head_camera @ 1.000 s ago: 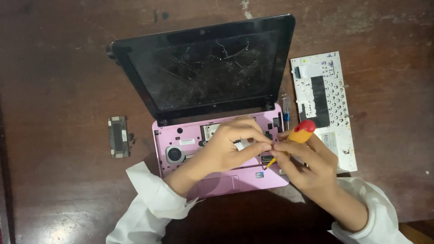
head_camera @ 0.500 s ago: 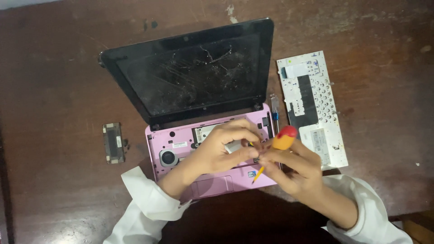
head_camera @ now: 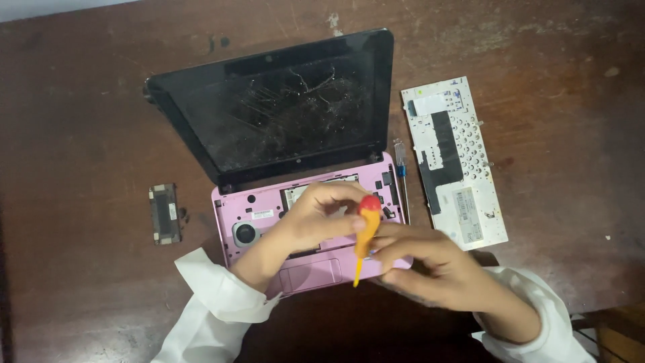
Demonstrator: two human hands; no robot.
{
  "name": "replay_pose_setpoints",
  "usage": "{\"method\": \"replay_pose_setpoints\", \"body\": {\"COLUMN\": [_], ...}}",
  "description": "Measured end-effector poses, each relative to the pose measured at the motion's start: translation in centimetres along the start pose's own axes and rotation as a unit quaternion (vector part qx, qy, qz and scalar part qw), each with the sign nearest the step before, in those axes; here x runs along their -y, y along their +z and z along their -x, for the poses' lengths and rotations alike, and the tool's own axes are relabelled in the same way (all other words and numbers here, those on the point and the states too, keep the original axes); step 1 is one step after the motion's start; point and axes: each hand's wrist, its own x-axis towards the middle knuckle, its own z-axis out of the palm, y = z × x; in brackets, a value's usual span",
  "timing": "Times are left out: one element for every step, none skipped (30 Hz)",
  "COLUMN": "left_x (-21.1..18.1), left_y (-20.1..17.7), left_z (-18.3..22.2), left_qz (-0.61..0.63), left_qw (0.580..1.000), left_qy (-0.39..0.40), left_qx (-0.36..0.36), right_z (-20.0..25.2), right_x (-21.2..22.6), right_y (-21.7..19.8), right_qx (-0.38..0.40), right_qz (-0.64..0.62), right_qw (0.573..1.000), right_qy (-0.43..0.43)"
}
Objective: Disassembling a laptop by unscrewing the casing, removing the keyboard, and accessing internal hardware components.
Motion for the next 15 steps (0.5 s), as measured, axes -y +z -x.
{"method": "replay_pose_setpoints", "body": {"left_x": [0.7, 1.4, 1.2, 0.9, 0.7, 0.8, 0.9, 0.9, 1.0, 1.0, 1.1, 1.1, 1.1, 1.1, 1.1], "left_y": [-0.2, -0.4, -0.6, -0.9, -1.3, -1.3, -1.3, -1.4, -1.3, -1.2, -1.2, -1.1, -1.2, -1.2, -1.2], "left_z": [0.1, 0.2, 0.2, 0.3, 0.4, 0.4, 0.4, 0.3, 0.3, 0.3, 0.4, 0.4, 0.4, 0.5, 0.5], "left_qz": [0.068, 0.136, 0.138, 0.123, 0.107, 0.108, 0.105, 0.101, 0.103, 0.105, 0.106, 0.108, 0.102, 0.097, 0.097], "left_qw": [0.998, 0.99, 0.99, 0.99, 0.989, 0.989, 0.988, 0.988, 0.987, 0.987, 0.987, 0.987, 0.987, 0.988, 0.988], "left_qy": [0.002, 0.005, 0.005, -0.02, -0.046, -0.045, -0.05, -0.054, -0.054, -0.058, -0.063, -0.064, -0.062, -0.06, -0.061], "left_qx": [-0.016, -0.031, -0.032, -0.06, -0.089, -0.09, -0.098, -0.107, -0.107, -0.106, -0.105, -0.105, -0.104, -0.103, -0.104], "right_z": [0.7, 1.3, 2.4, 3.5, 4.5, 5.2, 5.8, 6.4, 6.8, 7.2, 7.6, 7.6, 7.5, 7.4, 7.0], "right_x": [0.1, 0.1, -0.5, -1.0, -1.6, -2.6, -3.5, -4.5, -5.4, -6.3, -7.2, -7.6, -7.9, -8.3, -8.1], "right_y": [-0.8, -1.5, -2.5, -3.5, -4.5, -4.9, -5.3, -5.8, -6.2, -6.6, -6.9, -6.8, -6.7, -6.7, -6.3], "right_qx": [-0.024, -0.048, -0.047, -0.123, -0.194, -0.193, -0.261, -0.324, -0.323, -0.328, -0.333, -0.332, -0.332, -0.333, -0.332], "right_qz": [0.005, 0.01, 0.011, 0.153, 0.291, 0.292, 0.376, 0.455, 0.456, 0.45, 0.445, 0.445, 0.452, 0.459, 0.459], "right_qw": [1.0, 0.999, 0.999, 0.979, 0.931, 0.931, 0.876, 0.805, 0.805, 0.807, 0.81, 0.81, 0.807, 0.804, 0.805], "right_qy": [0.007, 0.014, 0.016, 0.06, 0.103, 0.104, 0.153, 0.199, 0.199, 0.195, 0.191, 0.192, 0.185, 0.178, 0.178]}}
